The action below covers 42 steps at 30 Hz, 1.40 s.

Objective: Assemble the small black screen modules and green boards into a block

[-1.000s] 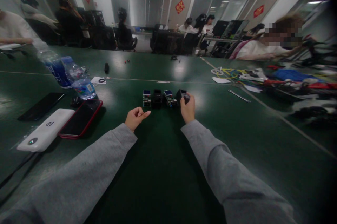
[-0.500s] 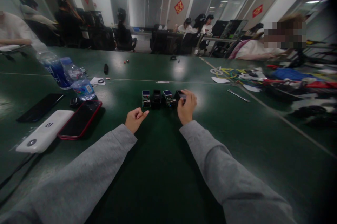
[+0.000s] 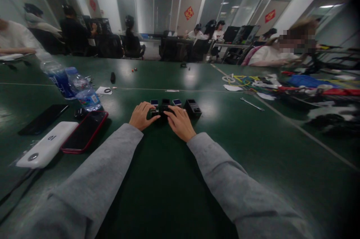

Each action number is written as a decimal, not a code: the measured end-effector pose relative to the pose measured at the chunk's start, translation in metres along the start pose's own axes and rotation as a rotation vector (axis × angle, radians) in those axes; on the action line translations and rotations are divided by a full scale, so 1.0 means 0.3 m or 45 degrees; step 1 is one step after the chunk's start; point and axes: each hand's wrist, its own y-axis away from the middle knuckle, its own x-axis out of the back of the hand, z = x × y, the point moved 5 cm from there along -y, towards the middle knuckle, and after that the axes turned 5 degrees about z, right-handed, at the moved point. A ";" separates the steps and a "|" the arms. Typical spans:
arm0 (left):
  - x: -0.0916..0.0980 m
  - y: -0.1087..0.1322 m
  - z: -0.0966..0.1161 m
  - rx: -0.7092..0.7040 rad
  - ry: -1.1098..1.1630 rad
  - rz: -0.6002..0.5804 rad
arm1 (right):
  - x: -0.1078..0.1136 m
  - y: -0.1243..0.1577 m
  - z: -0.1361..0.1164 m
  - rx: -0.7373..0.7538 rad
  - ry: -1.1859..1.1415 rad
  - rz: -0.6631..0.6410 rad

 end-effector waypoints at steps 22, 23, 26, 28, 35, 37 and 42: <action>-0.055 0.005 -0.003 -0.110 -0.112 -0.186 | -0.040 0.006 0.053 -0.120 -0.088 0.001; -0.056 0.004 -0.003 -0.109 -0.112 -0.194 | -0.040 0.006 0.053 -0.122 -0.088 -0.001; -0.062 0.002 -0.001 -0.117 -0.120 -0.207 | -0.039 0.002 0.048 -0.109 -0.096 -0.007; -0.065 0.000 0.000 -0.122 -0.121 -0.214 | -0.039 -0.004 0.040 -0.082 -0.105 -0.024; -0.067 0.000 0.000 -0.125 -0.083 -0.215 | -0.041 -0.011 0.029 -0.051 -0.158 -0.059; -0.067 0.000 0.001 -0.123 -0.082 -0.221 | -0.040 -0.009 0.031 -0.055 -0.167 -0.055; -0.063 0.000 0.004 -0.115 -0.034 -0.226 | -0.040 -0.004 0.035 -0.070 -0.192 -0.051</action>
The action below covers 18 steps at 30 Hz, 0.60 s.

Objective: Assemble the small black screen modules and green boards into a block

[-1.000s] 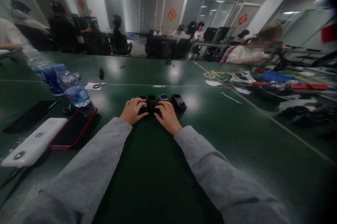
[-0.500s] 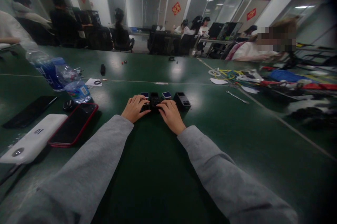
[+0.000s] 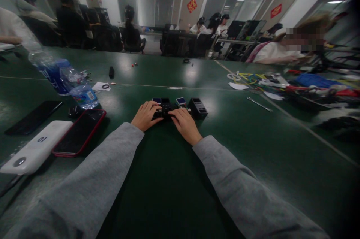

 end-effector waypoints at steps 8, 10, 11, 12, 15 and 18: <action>-0.004 0.002 -0.005 -0.019 0.022 0.017 | -0.001 0.007 0.000 0.011 -0.013 -0.028; -0.003 0.001 -0.005 -0.031 0.043 0.025 | -0.003 0.008 -0.001 0.009 -0.025 -0.032; -0.003 0.000 -0.004 -0.039 0.055 0.032 | -0.004 0.008 -0.002 0.008 -0.031 -0.030; -0.003 0.000 -0.003 -0.048 0.065 0.037 | -0.004 0.008 -0.002 0.008 -0.037 -0.026; -0.003 -0.001 -0.003 -0.059 0.070 0.047 | -0.006 0.008 -0.001 0.010 -0.045 -0.013; -0.005 0.000 -0.003 -0.063 0.059 0.037 | -0.008 0.008 0.002 0.008 -0.041 -0.014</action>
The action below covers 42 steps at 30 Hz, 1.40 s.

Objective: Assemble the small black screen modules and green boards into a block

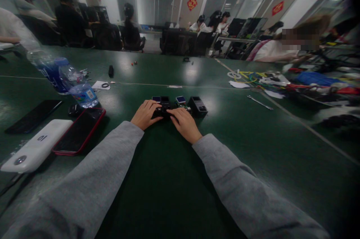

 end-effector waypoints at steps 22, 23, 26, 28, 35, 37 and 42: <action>-0.001 0.002 -0.003 0.050 -0.049 -0.041 | -0.001 0.001 0.002 -0.013 0.009 -0.024; -0.002 0.003 -0.004 0.047 -0.051 -0.038 | -0.002 0.001 0.003 -0.012 0.011 -0.024; -0.005 0.004 -0.006 0.033 -0.062 -0.030 | -0.003 0.000 0.005 -0.006 0.016 -0.019; -0.005 0.005 -0.006 0.018 -0.070 -0.031 | -0.004 0.000 0.006 -0.004 0.020 -0.030; -0.002 0.007 0.001 0.005 -0.088 -0.054 | 0.031 -0.003 0.011 -0.085 0.017 0.146; -0.001 0.006 0.000 0.015 -0.105 -0.054 | 0.052 0.001 0.034 -0.179 0.008 0.322; -0.002 0.006 -0.001 0.014 -0.117 -0.059 | 0.045 0.015 0.089 -0.349 0.045 0.390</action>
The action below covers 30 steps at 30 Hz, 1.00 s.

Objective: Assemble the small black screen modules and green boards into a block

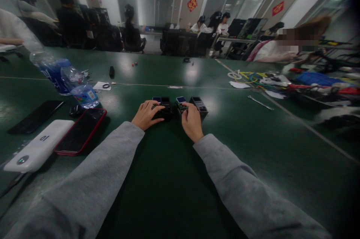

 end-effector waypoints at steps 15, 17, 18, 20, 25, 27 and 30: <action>-0.005 0.002 0.000 0.006 0.006 -0.001 | -0.030 0.011 -0.059 0.202 -0.200 -0.272; -0.005 0.002 -0.001 0.004 0.008 -0.002 | -0.026 0.010 -0.057 0.191 -0.233 -0.256; -0.005 0.003 -0.001 0.003 0.011 -0.001 | -0.024 0.009 -0.056 0.181 -0.251 -0.251; -0.006 0.003 -0.002 0.001 0.019 -0.001 | -0.022 0.007 -0.054 0.161 -0.293 -0.251; -0.007 0.003 -0.002 -0.007 0.039 -0.010 | -0.024 0.002 -0.051 0.152 -0.416 -0.293; -0.006 0.002 -0.001 -0.012 0.047 -0.016 | -0.027 0.001 -0.048 0.150 -0.444 -0.306; -0.005 0.001 -0.001 -0.013 0.051 -0.033 | -0.030 0.001 -0.044 0.138 -0.456 -0.322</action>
